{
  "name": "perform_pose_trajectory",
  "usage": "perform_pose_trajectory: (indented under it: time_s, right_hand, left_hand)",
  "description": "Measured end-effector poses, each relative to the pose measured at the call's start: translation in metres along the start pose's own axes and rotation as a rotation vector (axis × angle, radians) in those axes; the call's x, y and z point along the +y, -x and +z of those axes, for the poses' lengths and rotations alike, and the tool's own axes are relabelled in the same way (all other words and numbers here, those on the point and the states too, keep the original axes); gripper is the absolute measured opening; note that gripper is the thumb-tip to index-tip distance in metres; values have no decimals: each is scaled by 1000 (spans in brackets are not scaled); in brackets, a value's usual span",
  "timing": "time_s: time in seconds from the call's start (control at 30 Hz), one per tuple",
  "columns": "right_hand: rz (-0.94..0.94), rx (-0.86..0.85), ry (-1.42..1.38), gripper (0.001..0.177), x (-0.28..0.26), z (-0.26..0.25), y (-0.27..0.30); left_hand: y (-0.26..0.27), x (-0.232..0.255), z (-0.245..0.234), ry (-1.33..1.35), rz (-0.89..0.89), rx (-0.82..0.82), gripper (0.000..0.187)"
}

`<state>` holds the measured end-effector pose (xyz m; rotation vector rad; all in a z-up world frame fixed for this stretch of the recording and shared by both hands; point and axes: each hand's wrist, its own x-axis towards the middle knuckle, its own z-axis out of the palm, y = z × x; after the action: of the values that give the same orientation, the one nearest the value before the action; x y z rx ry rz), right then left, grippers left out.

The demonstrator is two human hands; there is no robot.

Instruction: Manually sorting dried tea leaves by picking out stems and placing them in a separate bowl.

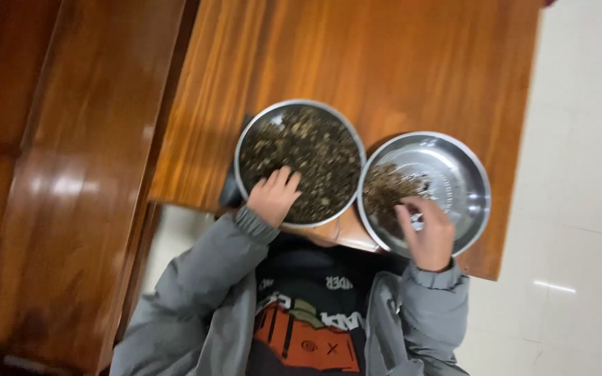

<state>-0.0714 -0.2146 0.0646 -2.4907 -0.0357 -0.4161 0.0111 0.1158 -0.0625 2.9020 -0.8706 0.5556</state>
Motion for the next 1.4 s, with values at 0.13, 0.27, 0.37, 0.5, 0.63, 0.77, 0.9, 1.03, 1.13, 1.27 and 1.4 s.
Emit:
perform_pose_trajectory:
  time_s: [0.13, 0.27, 0.37, 0.5, 0.63, 0.77, 0.9, 1.03, 1.13, 1.27, 1.4]
  right_hand:
    - [-34, 14, 1, 13, 12, 9, 5]
    - [-42, 27, -24, 12, 14, 14, 7]
    - [-40, 15, -57, 12, 9, 12, 4]
    - [-54, 5, -42, 13, 3, 12, 1]
    - [-48, -7, -61, 12, -3, 14, 0]
    - [-55, -9, -55, 12, -4, 14, -1]
    - [-54, -9, -66, 11, -4, 12, 0]
    - [-62, 4, -95, 11, 1, 13, 2]
    - [-59, -4, -66, 11, -2, 13, 2]
    - [-58, -3, -69, 11, -7, 11, 0]
    - [-49, 6, -85, 12, -7, 11, 0]
  left_hand:
    - [-19, -12, -26, -12, -40, -6, 49]
    - [-32, -24, -31, -14, -242, -164, 83]
    - [-41, -18, -31, 52, -258, -278, 94]
    - [-48, -2, -28, 243, -185, -370, 84]
    - [-40, 17, -21, 212, -20, -244, 78]
    - [-32, 20, -13, 250, 55, -85, 68]
    - [-17, -14, 10, 126, 25, -118, 38]
    - [-11, -83, 63, -32, 9, -67, 21]
    - [-37, -104, 42, 130, -51, -8, 20]
    - [-62, -101, 56, 245, -82, -22, 12]
    - [-70, -112, 109, 77, 72, -59, 20]
